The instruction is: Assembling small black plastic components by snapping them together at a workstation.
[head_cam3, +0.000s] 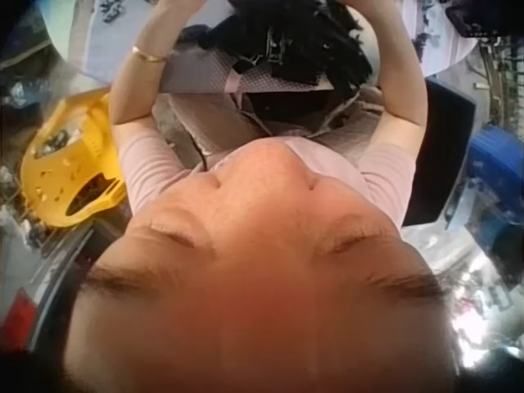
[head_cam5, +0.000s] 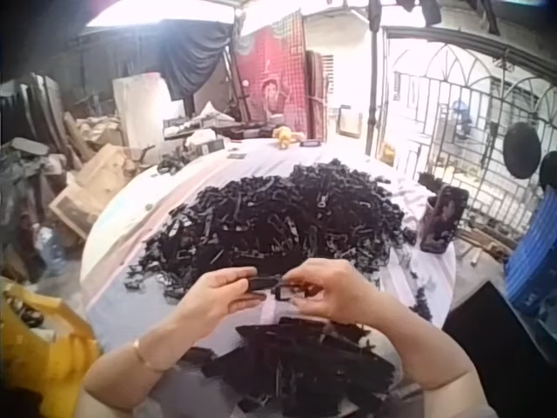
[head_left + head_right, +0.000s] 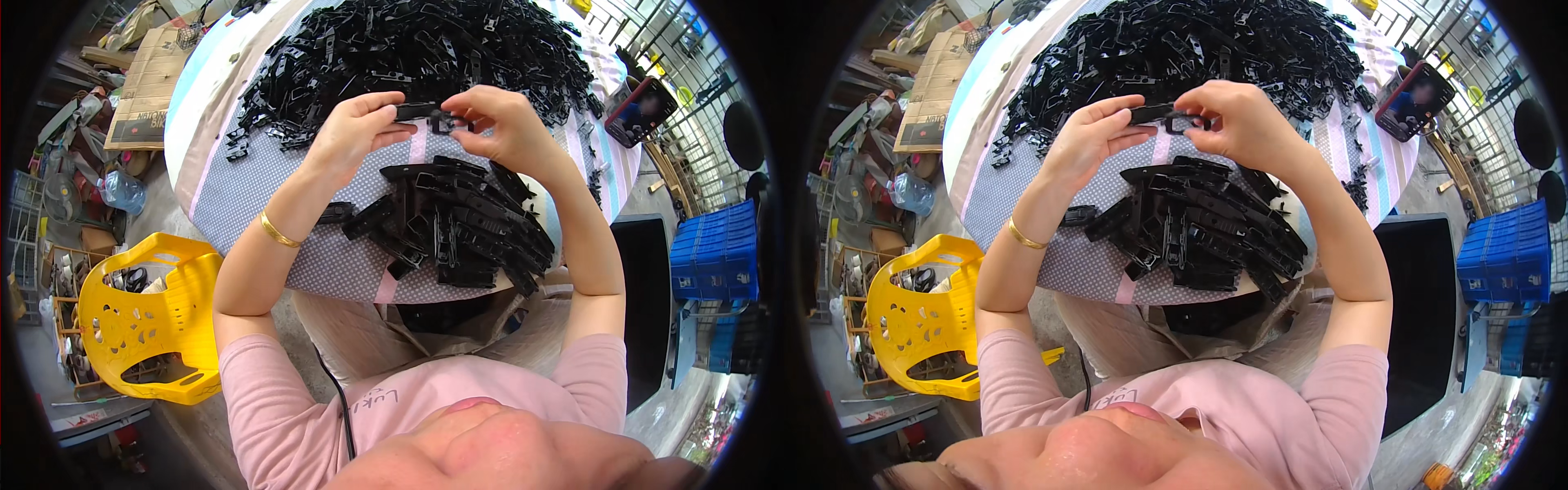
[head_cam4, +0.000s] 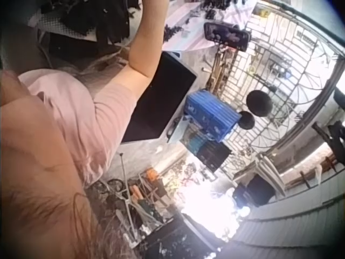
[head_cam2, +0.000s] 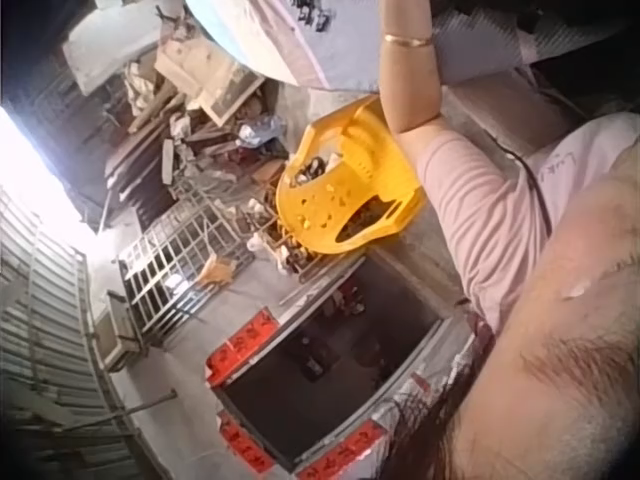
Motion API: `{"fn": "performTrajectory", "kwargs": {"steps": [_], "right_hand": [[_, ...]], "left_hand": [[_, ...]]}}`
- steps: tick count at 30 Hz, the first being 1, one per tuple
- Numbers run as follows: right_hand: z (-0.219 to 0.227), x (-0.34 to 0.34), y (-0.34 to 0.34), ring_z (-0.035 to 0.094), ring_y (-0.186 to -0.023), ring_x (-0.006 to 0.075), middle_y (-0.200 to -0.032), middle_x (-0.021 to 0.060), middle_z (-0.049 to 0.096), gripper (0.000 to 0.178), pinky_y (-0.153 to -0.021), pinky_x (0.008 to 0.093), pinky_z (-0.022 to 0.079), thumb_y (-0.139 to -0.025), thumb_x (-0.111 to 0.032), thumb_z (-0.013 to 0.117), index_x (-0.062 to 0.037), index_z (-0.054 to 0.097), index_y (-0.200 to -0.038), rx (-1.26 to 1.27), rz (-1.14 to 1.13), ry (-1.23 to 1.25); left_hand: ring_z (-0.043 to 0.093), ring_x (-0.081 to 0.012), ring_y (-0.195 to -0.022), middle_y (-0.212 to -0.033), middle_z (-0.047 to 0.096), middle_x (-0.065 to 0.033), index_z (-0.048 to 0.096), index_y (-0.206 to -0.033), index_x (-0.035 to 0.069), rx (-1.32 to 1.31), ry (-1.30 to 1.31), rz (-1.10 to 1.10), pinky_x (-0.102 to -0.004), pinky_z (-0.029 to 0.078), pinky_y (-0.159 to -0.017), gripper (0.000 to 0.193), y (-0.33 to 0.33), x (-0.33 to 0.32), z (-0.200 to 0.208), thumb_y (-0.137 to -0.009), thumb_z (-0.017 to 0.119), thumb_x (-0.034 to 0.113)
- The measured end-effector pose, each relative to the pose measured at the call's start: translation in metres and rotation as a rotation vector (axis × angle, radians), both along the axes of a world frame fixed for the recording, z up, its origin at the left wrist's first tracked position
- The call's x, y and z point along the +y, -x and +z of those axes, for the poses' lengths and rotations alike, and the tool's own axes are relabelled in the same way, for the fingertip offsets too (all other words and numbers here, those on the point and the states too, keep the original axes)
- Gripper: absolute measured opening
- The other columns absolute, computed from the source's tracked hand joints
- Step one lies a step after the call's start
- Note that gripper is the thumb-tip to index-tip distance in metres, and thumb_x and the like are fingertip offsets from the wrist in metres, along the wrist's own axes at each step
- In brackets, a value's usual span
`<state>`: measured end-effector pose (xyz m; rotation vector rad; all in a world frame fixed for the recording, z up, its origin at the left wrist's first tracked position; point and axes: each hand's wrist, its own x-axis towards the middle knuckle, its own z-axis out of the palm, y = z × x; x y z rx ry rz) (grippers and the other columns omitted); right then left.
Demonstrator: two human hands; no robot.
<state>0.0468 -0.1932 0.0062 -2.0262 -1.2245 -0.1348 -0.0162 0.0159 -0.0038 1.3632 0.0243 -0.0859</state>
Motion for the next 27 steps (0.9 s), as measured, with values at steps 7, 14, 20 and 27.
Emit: {"fn": "performTrajectory", "kwargs": {"steps": [7, 14, 20, 27], "right_hand": [[0.001, 0.008, 0.01, 0.062, -0.075, 0.0193, -0.091, 0.0105, 0.062, 0.022, -0.063, 0.0261, 0.051, -0.071, -0.005, 0.067, -0.0019, 0.061, -0.092, -0.248, 0.024, -0.087], [0.0, 0.015, 0.023, 0.061, -0.08, 0.0269, -0.09, 0.0119, 0.061, 0.023, -0.067, 0.033, 0.051, -0.07, -0.006, 0.067, -0.0035, 0.06, -0.092, -0.515, 0.026, -0.071], [-0.002, 0.018, 0.025, 0.06, -0.083, 0.0289, -0.093, 0.0134, 0.061, 0.028, -0.072, 0.0353, 0.05, -0.07, -0.005, 0.066, -0.0029, 0.059, -0.096, -0.563, 0.038, -0.13], [0.002, 0.019, 0.02, 0.061, -0.084, 0.0129, -0.092, 0.0081, 0.063, 0.027, -0.075, 0.0256, 0.05, -0.076, -0.01, 0.067, -0.0004, 0.06, -0.101, 0.254, -0.04, -0.382]], "left_hand": [[0.059, -0.0251, -0.094, -0.105, 0.054, -0.0166, 0.042, -0.117, -0.013, 0.017, 0.045, -0.095, -0.0298, 0.05, -0.084, 0.033, 0.006, -0.009, 0.0, -0.088, 0.042, 0.004], [0.06, -0.0207, -0.09, -0.103, 0.056, -0.0157, 0.044, -0.117, -0.011, 0.018, -0.019, 0.018, -0.0266, 0.051, -0.08, 0.032, 0.005, -0.017, -0.007, -0.089, 0.044, 0.005], [0.061, -0.015, -0.082, -0.094, 0.06, -0.0133, 0.048, -0.114, -0.009, -0.11, -0.125, 0.078, -0.023, 0.052, -0.076, 0.033, 0.01, -0.018, -0.001, -0.084, 0.054, 0.002], [0.06, -0.0156, -0.087, -0.098, 0.06, -0.0114, 0.05, -0.115, -0.004, -0.261, -0.043, -0.025, -0.0281, 0.051, -0.08, 0.034, 0.013, -0.011, 0.007, -0.082, 0.057, 0.004]]}}
